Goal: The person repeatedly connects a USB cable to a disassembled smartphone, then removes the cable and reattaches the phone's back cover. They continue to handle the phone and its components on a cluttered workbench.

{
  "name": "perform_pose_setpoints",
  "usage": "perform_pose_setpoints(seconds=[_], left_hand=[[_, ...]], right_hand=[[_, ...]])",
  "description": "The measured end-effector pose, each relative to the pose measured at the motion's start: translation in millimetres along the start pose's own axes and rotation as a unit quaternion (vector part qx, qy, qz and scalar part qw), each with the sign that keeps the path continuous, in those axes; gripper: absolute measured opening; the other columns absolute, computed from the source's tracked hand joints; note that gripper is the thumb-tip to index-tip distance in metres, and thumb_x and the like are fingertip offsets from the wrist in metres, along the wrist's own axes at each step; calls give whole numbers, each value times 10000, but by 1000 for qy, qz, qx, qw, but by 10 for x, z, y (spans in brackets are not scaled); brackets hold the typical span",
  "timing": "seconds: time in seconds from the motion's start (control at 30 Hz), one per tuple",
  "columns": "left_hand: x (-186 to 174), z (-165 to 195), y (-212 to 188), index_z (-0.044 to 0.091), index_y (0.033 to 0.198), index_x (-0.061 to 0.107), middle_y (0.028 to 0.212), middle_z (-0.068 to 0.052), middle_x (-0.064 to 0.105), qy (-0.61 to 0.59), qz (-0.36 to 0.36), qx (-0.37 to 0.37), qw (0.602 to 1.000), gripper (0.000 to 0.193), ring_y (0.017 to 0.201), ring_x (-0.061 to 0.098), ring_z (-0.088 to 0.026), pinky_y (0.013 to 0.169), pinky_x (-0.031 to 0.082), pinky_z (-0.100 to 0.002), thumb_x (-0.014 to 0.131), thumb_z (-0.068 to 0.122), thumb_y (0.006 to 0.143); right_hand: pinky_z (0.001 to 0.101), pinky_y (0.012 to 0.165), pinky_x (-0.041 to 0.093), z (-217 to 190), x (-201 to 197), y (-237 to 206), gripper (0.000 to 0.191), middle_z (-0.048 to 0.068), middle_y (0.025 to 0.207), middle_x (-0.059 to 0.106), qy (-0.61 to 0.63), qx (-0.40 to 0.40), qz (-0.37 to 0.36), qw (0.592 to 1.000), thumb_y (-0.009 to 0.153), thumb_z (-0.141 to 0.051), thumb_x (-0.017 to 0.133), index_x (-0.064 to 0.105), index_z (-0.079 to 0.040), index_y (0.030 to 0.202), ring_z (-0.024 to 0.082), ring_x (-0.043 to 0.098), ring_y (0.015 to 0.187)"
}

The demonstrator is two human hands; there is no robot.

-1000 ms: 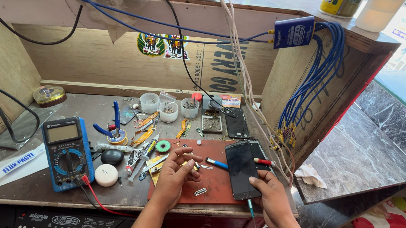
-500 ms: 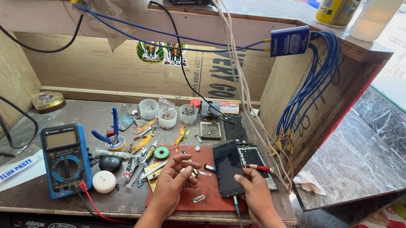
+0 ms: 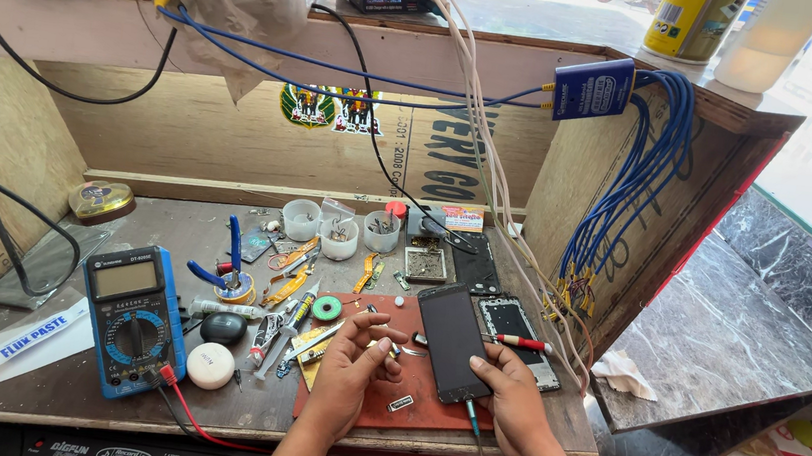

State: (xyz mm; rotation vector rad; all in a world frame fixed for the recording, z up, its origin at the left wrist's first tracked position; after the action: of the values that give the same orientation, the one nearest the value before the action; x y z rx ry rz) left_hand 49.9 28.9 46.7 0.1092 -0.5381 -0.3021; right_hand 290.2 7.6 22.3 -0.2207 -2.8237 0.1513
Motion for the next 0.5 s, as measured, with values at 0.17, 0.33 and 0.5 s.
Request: perform_pose_setpoints(seconds=[0.17, 0.33, 0.5], left_hand=[[-21, -41, 29, 51, 1272, 547, 1113, -118, 706, 7, 1, 1, 1000, 313, 747, 651, -126, 683, 599, -301, 596, 88, 965], [-2, -27, 40, 39, 1278, 547, 1109, -135, 715, 9, -5, 10, 1000, 325, 739, 655, -131, 678, 603, -307, 601, 76, 960], [15, -24, 51, 59, 1335, 495, 1123, -112, 700, 22, 15, 7, 1000, 440, 739, 666, -136, 671, 602, -304, 630, 50, 917]], right_hand=[[364, 835, 581, 13, 11, -21, 313, 89, 1064, 720, 9, -4, -5, 1000, 938, -104, 606, 633, 10, 1228, 158, 692, 917], [364, 815, 580, 10, 54, -29, 302, 102, 1040, 716, 23, -27, -8, 999, 935, -106, 608, 630, 16, 1211, 164, 691, 898], [323, 817, 555, -25, 87, -4, 338, 110, 1026, 717, 13, -114, -29, 993, 931, -106, 625, 632, 40, 1236, 150, 683, 900]])
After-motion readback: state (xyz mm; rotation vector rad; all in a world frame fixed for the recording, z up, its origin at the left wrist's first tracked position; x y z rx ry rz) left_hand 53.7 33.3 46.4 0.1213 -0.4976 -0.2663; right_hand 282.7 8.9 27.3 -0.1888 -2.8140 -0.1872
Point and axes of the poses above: each hand's wrist, its own y-axis towards the middle knuckle, its own x-axis out of the palm, z = x × y, the point moved 3 cm from there along y, towards the middle knuckle
